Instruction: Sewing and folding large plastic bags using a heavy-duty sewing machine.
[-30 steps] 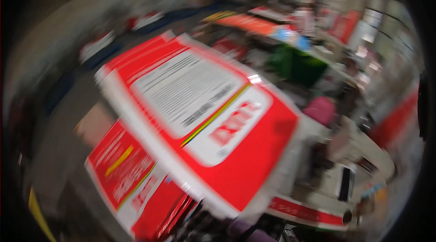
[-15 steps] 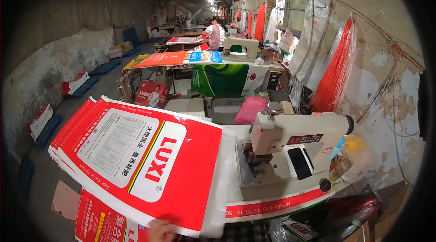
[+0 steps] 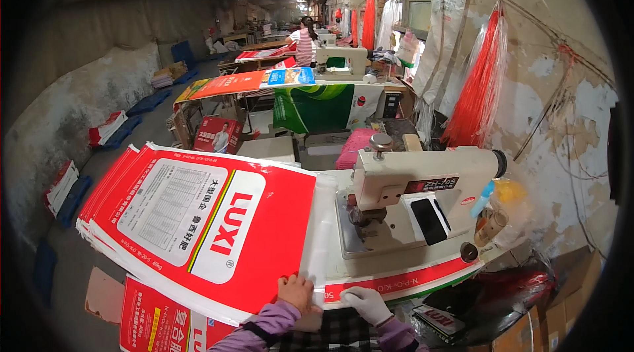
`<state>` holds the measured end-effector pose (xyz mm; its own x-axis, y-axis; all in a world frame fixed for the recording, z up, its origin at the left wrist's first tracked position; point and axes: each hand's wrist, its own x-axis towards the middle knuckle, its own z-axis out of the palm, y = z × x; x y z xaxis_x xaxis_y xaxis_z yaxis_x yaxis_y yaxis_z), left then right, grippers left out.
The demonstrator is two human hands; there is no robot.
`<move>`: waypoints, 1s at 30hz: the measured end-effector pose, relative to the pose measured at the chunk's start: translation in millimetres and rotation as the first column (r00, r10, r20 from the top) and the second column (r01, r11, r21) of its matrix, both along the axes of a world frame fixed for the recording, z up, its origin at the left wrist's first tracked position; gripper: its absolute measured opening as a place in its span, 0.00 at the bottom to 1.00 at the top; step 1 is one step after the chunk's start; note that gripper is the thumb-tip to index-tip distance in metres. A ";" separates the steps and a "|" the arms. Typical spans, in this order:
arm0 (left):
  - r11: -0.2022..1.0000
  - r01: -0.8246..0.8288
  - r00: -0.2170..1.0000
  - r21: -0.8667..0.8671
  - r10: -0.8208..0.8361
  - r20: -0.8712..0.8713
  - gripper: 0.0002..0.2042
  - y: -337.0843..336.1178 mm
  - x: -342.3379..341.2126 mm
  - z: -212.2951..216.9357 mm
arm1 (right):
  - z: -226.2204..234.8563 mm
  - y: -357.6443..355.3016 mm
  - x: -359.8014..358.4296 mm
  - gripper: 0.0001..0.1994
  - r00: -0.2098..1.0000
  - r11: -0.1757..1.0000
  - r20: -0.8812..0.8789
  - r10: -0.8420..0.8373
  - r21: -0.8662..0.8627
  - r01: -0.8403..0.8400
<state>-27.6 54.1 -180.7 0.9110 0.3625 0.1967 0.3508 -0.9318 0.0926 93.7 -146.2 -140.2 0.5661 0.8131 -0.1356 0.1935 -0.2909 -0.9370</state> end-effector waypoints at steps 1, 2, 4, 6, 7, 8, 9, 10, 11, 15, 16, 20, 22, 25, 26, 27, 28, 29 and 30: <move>0.997 0.024 0.999 0.076 -0.022 -0.036 0.13 1.8 2.9 -5.7 | -1.1 9.8 -0.2 0.13 1.000 0.999 -0.026 0.013 0.040 -0.012; 0.998 0.059 0.992 -0.006 -0.060 -0.115 0.13 9.5 6.5 -3.1 | -0.1 16.3 -3.2 0.13 0.998 0.997 -0.058 0.023 0.075 -0.019; 0.991 0.090 0.979 -0.095 -0.106 -0.174 0.10 15.9 8.9 1.0 | 8.7 26.8 -9.4 0.12 0.996 0.993 0.081 0.042 0.108 -0.050; 0.934 0.094 0.992 -0.344 -0.118 -0.049 0.08 28.3 3.3 -5.1 | 13.8 34.3 -12.5 0.14 0.984 0.992 0.178 0.007 0.119 -0.028; 0.882 0.107 0.994 -0.459 -0.112 0.016 0.07 35.2 -1.2 -8.2 | 15.0 36.4 -10.3 0.16 0.980 0.999 0.193 -0.041 0.018 0.038; 0.782 0.118 0.992 -0.612 -0.068 0.105 0.06 37.1 -6.5 -1.2 | 14.2 40.0 -6.5 0.18 0.973 0.990 0.211 -0.093 -0.082 0.112; 0.716 0.101 0.991 -0.691 -0.015 0.130 0.06 36.3 -13.0 -0.6 | 9.5 45.6 -3.3 0.19 0.964 0.968 0.231 -0.135 -0.177 0.178; 0.634 0.112 0.986 -0.765 0.022 0.163 0.06 29.3 -11.6 -0.6 | -34.0 49.5 11.5 0.25 0.966 0.988 -0.217 -0.143 -0.085 0.127; 0.550 0.108 0.981 -0.828 0.076 0.178 0.06 26.6 -14.2 -0.5 | -54.8 59.5 9.4 0.26 0.989 0.995 -0.108 -0.103 -0.009 0.102; 0.618 0.107 0.925 -0.779 0.226 0.306 0.05 24.8 -30.0 10.5 | -13.6 95.3 -35.7 0.26 1.000 0.999 0.010 -0.018 -0.045 0.018; 0.607 0.145 0.869 -0.782 0.300 0.394 0.05 25.8 -31.1 22.4 | -9.6 95.3 -35.9 0.25 0.992 0.997 0.105 -0.068 -0.018 0.070; 0.476 0.289 0.663 -0.831 0.526 0.532 0.05 25.8 -41.5 71.1 | -24.1 81.6 -22.3 0.20 0.919 0.970 0.392 0.037 -0.234 0.060; 0.416 0.287 0.700 -0.863 0.524 0.485 0.04 10.4 -49.1 73.6 | -28.8 78.8 -24.1 0.18 0.835 0.990 0.548 -0.050 -0.084 0.115; 0.529 0.329 0.781 -0.782 0.313 0.541 0.04 -2.3 -52.8 83.5 | 29.2 87.1 -43.0 0.15 0.886 0.905 0.379 -0.269 0.413 0.099; 0.459 0.343 0.783 -0.820 0.342 0.519 0.04 3.3 -53.4 72.4 | 37.8 88.7 -51.6 0.15 0.977 0.920 0.209 -0.047 0.390 -0.039; 0.262 0.495 0.701 -0.828 0.442 0.559 0.05 8.1 -52.5 64.6 | 39.4 89.7 -61.2 0.15 0.984 0.905 0.019 0.179 0.388 -0.172; 0.069 0.637 0.616 -0.768 0.552 0.561 0.05 13.2 -51.1 58.1 | 31.0 95.9 -67.9 0.14 0.981 0.924 -0.121 0.150 0.371 -0.096; -0.102 0.767 0.531 -0.633 0.655 0.538 0.06 16.7 -44.7 59.4 | 20.5 106.9 -67.4 0.13 0.964 0.936 -0.242 0.113 0.350 -0.021; -0.158 0.775 0.478 -0.611 0.779 0.405 0.07 11.7 -39.2 72.5 | 16.1 118.1 -67.8 0.12 0.930 0.944 -0.358 0.077 0.326 0.047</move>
<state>-66.8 65.9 -108.3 0.6358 0.7717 0.0138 -0.5930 0.4769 0.6488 25.9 -28.0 -124.1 0.5159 0.8548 -0.0566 -0.1742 0.0400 -0.9839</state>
